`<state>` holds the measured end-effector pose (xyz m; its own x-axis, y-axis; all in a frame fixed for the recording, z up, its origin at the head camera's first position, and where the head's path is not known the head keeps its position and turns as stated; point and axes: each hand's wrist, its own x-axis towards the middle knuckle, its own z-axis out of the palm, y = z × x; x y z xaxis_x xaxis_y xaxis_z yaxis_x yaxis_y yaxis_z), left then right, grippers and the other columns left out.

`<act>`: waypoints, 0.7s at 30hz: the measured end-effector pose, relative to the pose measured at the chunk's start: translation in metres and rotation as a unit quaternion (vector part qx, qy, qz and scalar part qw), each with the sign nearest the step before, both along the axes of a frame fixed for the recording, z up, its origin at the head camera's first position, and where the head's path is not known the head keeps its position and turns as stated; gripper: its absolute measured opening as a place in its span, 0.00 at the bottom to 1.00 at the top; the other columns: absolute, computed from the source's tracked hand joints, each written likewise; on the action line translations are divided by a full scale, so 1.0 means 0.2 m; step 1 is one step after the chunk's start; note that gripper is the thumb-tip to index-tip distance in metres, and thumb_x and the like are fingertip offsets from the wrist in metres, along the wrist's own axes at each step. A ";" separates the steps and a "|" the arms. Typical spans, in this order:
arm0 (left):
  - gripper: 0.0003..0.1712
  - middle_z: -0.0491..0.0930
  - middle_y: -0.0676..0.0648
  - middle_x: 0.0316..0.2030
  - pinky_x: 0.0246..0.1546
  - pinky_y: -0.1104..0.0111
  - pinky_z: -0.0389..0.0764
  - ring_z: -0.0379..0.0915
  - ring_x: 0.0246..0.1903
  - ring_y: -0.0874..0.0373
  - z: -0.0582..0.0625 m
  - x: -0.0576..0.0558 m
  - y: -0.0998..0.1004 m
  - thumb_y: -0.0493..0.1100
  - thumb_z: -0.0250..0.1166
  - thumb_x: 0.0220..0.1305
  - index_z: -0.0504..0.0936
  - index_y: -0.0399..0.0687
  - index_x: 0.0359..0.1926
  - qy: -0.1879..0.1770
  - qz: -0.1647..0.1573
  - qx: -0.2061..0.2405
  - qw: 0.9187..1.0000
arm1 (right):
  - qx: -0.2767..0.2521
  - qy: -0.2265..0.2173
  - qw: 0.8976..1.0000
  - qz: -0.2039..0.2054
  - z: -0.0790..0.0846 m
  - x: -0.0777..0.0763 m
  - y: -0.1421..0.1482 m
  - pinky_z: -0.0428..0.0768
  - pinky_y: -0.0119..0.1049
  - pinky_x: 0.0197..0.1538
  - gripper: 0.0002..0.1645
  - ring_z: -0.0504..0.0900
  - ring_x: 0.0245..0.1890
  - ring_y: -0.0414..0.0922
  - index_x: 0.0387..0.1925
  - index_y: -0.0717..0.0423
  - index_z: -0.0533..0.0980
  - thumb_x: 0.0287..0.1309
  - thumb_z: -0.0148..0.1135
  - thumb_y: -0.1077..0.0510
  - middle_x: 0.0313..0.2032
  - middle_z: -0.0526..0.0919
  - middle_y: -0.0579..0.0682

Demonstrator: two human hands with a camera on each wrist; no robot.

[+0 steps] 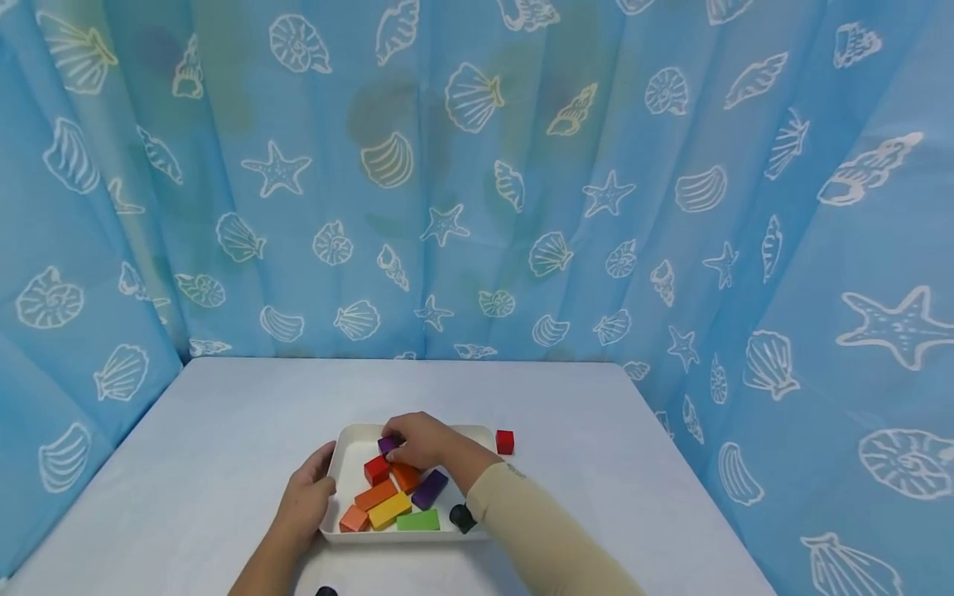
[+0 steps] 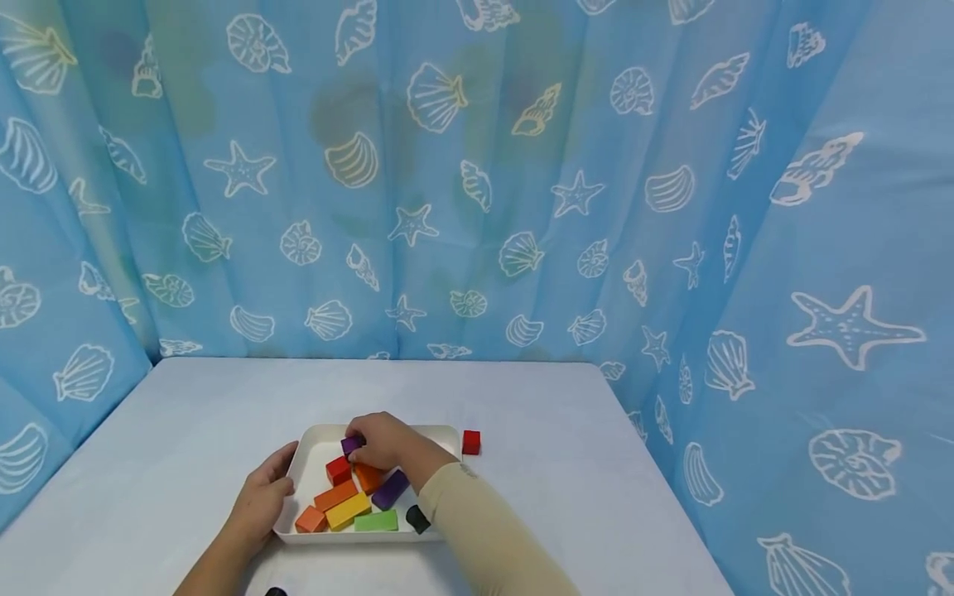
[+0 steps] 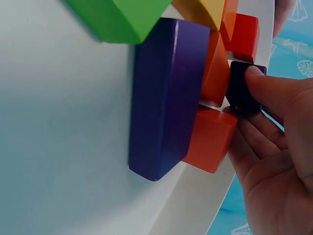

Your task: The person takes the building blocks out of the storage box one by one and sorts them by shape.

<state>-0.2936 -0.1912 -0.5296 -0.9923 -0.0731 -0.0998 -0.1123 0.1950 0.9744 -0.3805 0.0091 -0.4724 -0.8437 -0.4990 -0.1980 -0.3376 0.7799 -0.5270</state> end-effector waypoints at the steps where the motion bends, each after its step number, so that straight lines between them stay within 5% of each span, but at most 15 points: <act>1: 0.44 0.51 0.31 0.82 0.76 0.40 0.50 0.43 0.81 0.33 0.00 0.00 0.00 0.28 0.47 0.66 0.53 0.34 0.83 0.001 0.000 -0.001 1.000 | -0.006 0.001 1.000 -0.002 0.01 0.01 0.00 0.89 0.35 0.45 0.21 0.80 0.44 0.40 0.62 0.47 0.82 0.70 0.71 0.56 0.50 0.85 0.43; 21: 0.44 0.54 0.29 0.80 0.76 0.40 0.52 0.45 0.80 0.32 -0.02 -0.01 -0.02 0.26 0.50 0.60 0.58 0.31 0.81 0.027 0.022 0.034 0.999 | -0.027 0.037 0.999 0.001 0.04 0.03 0.09 0.86 0.44 0.58 0.21 0.82 0.48 0.43 0.60 0.50 0.82 0.68 0.73 0.56 0.49 0.85 0.46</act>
<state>-0.2951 -0.1960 -0.5341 -0.9923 -0.1121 -0.0528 -0.0666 0.1233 0.9901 -0.3735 0.0276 -0.4645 -0.8542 -0.5088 -0.1071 -0.3787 0.7500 -0.5423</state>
